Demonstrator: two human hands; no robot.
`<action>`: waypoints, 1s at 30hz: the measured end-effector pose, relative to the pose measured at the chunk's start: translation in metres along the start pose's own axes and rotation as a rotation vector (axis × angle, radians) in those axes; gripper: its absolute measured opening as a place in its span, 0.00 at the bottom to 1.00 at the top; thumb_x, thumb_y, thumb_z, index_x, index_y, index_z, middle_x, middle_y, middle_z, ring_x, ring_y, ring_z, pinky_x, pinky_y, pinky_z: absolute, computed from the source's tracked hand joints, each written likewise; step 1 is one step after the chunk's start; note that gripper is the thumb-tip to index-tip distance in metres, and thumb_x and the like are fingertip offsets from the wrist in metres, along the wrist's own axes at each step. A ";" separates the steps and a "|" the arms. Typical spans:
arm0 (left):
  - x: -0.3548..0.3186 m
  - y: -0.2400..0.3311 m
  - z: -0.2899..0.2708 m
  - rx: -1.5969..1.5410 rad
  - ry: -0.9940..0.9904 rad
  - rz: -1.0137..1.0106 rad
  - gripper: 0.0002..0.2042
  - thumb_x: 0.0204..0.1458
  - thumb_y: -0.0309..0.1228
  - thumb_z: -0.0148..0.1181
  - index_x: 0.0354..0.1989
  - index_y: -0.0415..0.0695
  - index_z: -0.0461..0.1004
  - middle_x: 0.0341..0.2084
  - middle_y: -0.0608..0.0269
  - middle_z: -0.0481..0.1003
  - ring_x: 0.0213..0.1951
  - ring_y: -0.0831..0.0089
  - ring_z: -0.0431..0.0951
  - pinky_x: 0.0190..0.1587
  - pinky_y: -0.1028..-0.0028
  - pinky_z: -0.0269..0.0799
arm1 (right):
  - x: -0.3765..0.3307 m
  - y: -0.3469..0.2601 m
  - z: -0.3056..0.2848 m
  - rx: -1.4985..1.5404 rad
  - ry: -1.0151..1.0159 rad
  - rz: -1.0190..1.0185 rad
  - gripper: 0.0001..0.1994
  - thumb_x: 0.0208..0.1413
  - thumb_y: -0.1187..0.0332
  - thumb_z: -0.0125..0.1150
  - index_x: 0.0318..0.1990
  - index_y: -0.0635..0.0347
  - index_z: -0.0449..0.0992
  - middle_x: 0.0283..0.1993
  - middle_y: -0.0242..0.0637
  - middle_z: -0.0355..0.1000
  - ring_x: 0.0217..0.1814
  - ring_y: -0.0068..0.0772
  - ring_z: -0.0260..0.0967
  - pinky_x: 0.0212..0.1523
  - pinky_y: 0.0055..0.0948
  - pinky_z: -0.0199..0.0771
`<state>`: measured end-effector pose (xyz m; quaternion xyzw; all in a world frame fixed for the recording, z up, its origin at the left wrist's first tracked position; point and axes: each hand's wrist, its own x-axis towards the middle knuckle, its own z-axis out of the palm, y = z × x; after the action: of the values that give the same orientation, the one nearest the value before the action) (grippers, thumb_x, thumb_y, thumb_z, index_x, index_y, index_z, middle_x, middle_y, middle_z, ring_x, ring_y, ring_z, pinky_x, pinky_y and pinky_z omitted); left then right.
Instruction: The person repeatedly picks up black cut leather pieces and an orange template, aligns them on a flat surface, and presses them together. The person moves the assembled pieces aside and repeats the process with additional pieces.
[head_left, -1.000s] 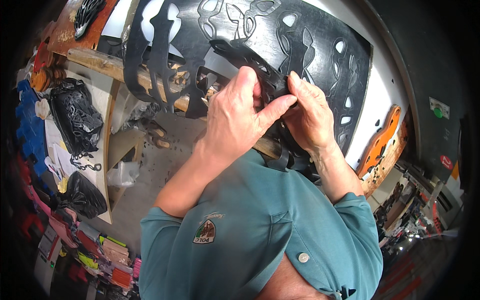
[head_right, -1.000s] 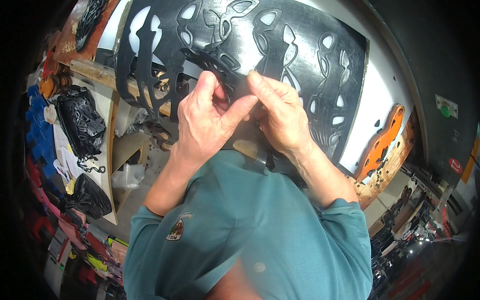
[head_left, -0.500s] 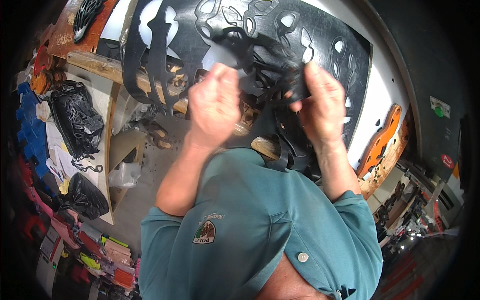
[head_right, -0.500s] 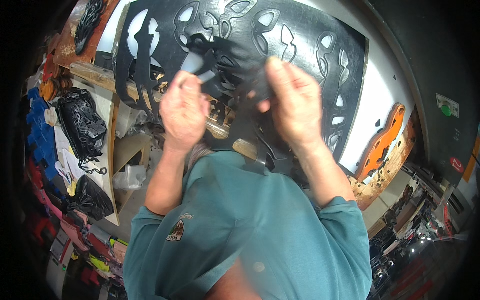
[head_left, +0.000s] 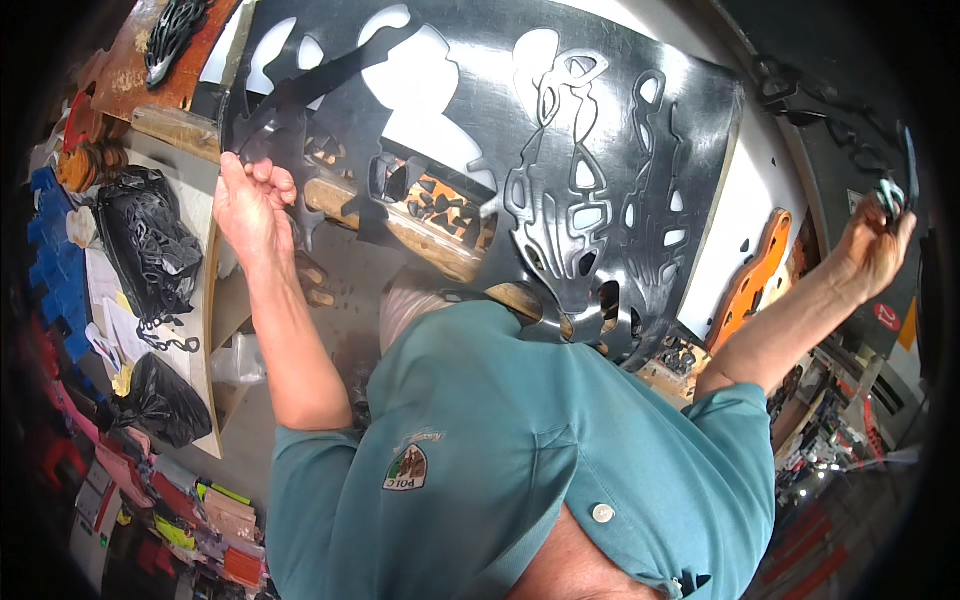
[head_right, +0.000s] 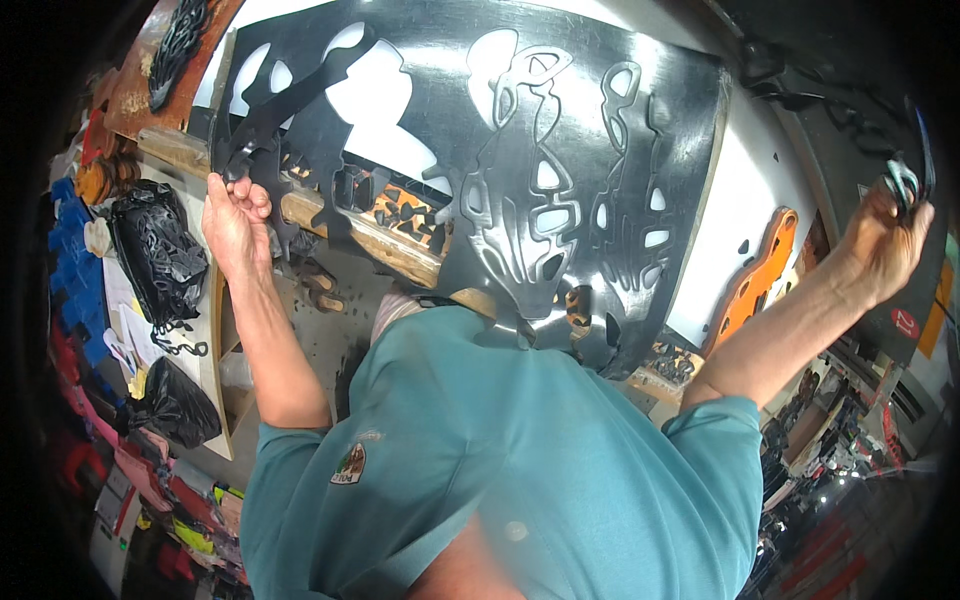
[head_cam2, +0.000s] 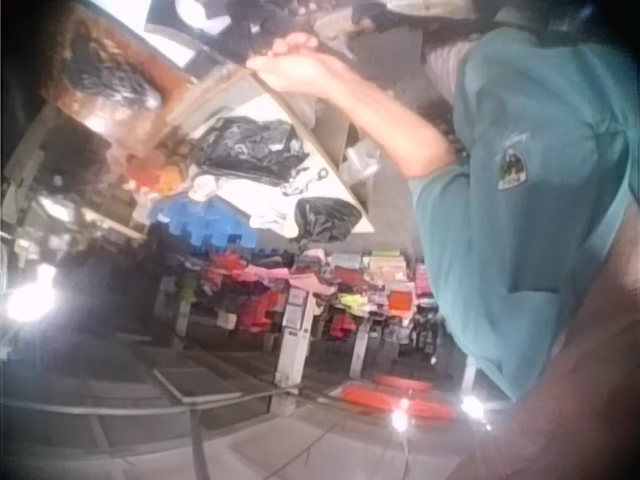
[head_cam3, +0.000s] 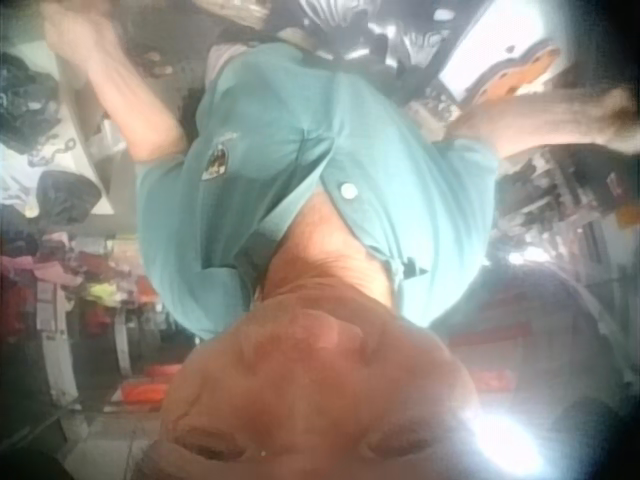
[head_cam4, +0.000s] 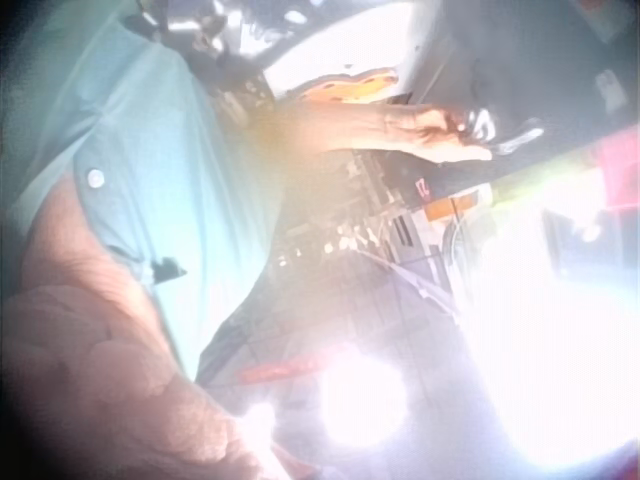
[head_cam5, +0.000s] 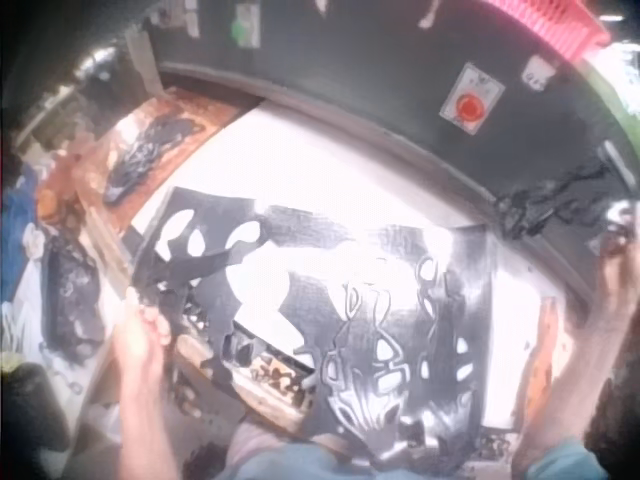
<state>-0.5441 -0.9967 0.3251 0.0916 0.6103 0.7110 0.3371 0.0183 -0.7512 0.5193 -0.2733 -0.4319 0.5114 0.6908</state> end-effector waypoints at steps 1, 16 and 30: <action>-0.002 0.002 -0.001 0.051 0.060 0.005 0.18 0.75 0.44 0.49 0.40 0.40 0.68 0.26 0.59 0.73 0.24 0.69 0.77 0.25 0.71 0.73 | -0.002 -0.005 0.003 0.027 0.026 -0.040 0.12 0.74 0.68 0.56 0.49 0.71 0.77 0.40 0.46 0.78 0.37 0.36 0.75 0.41 0.31 0.78; -0.164 -0.001 0.056 0.295 -0.801 -0.767 0.21 0.72 0.37 0.56 0.64 0.32 0.73 0.53 0.48 0.81 0.42 0.70 0.83 0.45 0.71 0.83 | -0.215 0.124 0.074 -0.983 -1.072 -0.125 0.14 0.50 0.75 0.77 0.44 0.64 0.82 0.39 0.38 0.77 0.38 0.40 0.78 0.36 0.36 0.81; -0.171 -0.033 0.087 0.293 -0.801 -0.874 0.13 0.73 0.38 0.55 0.52 0.42 0.80 0.30 0.73 0.76 0.30 0.86 0.74 0.31 0.81 0.70 | -0.236 0.118 0.056 -0.950 -1.197 0.081 0.25 0.54 0.62 0.76 0.55 0.67 0.78 0.48 0.43 0.73 0.48 0.45 0.72 0.48 0.40 0.79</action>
<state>-0.3554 -1.0270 0.3634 0.1385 0.5086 0.3257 0.7849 -0.1109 -0.9387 0.3742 -0.2331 -0.8956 0.3565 0.1281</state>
